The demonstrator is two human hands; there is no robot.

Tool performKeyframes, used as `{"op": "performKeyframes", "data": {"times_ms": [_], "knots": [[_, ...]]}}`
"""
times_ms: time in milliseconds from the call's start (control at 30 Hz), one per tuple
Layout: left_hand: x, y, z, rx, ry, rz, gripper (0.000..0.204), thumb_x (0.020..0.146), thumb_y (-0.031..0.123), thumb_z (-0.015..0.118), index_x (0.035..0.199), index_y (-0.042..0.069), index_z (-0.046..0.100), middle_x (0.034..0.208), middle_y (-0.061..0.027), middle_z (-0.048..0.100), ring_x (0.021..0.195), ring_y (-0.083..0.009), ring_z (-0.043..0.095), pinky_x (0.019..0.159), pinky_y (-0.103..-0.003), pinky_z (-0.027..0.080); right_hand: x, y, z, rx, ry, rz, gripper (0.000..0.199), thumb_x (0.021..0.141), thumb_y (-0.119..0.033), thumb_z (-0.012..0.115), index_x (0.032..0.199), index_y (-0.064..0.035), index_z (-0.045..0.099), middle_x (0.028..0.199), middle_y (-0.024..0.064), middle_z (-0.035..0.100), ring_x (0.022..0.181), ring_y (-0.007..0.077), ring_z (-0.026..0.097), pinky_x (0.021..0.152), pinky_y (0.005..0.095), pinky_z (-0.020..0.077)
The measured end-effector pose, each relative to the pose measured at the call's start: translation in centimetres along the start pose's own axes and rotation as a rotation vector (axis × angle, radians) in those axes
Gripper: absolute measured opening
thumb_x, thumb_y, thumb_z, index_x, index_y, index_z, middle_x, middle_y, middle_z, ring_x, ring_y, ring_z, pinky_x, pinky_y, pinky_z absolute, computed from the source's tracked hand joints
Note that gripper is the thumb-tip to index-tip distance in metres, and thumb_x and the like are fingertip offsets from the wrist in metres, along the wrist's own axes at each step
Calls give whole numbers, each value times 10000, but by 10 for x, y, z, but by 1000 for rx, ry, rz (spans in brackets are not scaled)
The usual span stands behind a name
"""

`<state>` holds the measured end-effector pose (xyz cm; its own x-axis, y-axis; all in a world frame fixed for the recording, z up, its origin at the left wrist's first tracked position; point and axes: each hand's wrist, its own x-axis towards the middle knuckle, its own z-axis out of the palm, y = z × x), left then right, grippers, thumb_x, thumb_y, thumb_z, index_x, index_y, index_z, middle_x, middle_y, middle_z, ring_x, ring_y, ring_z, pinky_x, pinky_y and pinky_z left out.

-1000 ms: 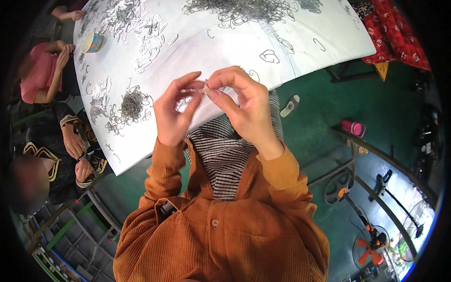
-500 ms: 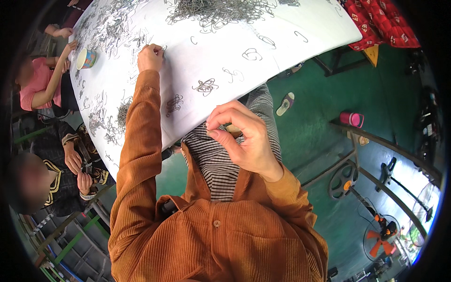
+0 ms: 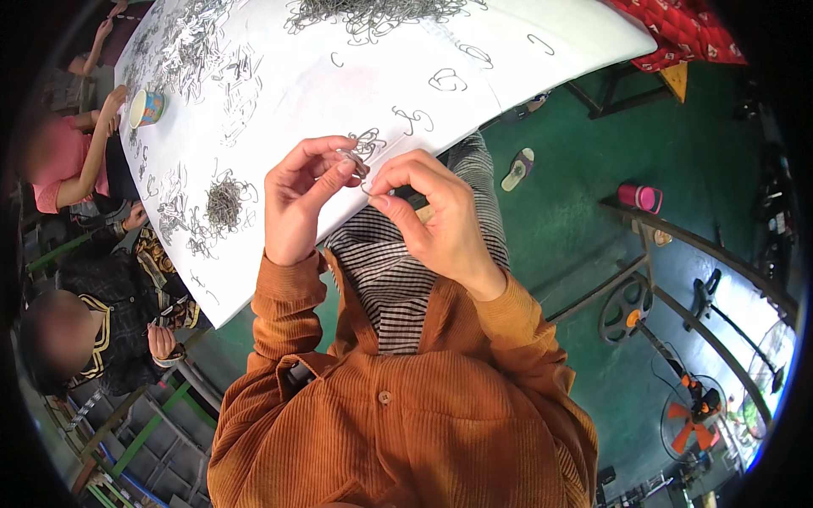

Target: The person sits at a table and repeatedly picks up small metal paperclips from a pile, straightens them by hand, and places them onto a white sheet of paper. The person works continuously, handling the clips one by one with both hands.

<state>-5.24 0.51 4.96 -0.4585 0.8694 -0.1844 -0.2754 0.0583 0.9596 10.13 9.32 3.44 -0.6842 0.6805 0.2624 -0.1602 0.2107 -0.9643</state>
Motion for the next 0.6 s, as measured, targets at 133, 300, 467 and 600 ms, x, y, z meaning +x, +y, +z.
{"op": "performKeyframes", "data": {"times_ms": [133, 300, 467, 600], "knots": [[-9, 2, 11, -22, 46, 16, 202, 859, -34, 663, 1060, -48, 657, 935, -65, 690, 841, -96, 642, 779, -232, 521, 4, -2, 1, -49, 19, 34, 76, 803, 25, 664, 859, 10, 616, 872, 99, 625, 795, 209, 624, 711, 293, 486], [-12, 5, 11, 81, 82, 47, 178, 854, -18, 679, 1030, -41, 675, 935, -62, 700, 816, -101, 656, 766, -242, 525, 4, 1, 4, -106, 52, 22, 85, 795, 44, 660, 855, 8, 613, 873, 95, 624, 792, 208, 623, 702, 296, 487], [-26, 8, 11, 210, 153, 183, 157, 845, -15, 681, 1002, -23, 692, 903, -75, 702, 794, -110, 658, 751, -243, 521, 4, -1, 11, -91, 24, 6, 88, 792, 57, 651, 862, 15, 618, 866, 92, 626, 808, 201, 630, 710, 279, 492], [-39, 16, 6, 300, 183, 303, 171, 815, -43, 677, 980, -12, 708, 864, -86, 694, 755, -121, 639, 709, -234, 504, 36, 19, 13, -178, 40, -135, 49, 819, 28, 643, 862, 3, 643, 841, 91, 630, 772, 183, 623, 689, 281, 490]]}}
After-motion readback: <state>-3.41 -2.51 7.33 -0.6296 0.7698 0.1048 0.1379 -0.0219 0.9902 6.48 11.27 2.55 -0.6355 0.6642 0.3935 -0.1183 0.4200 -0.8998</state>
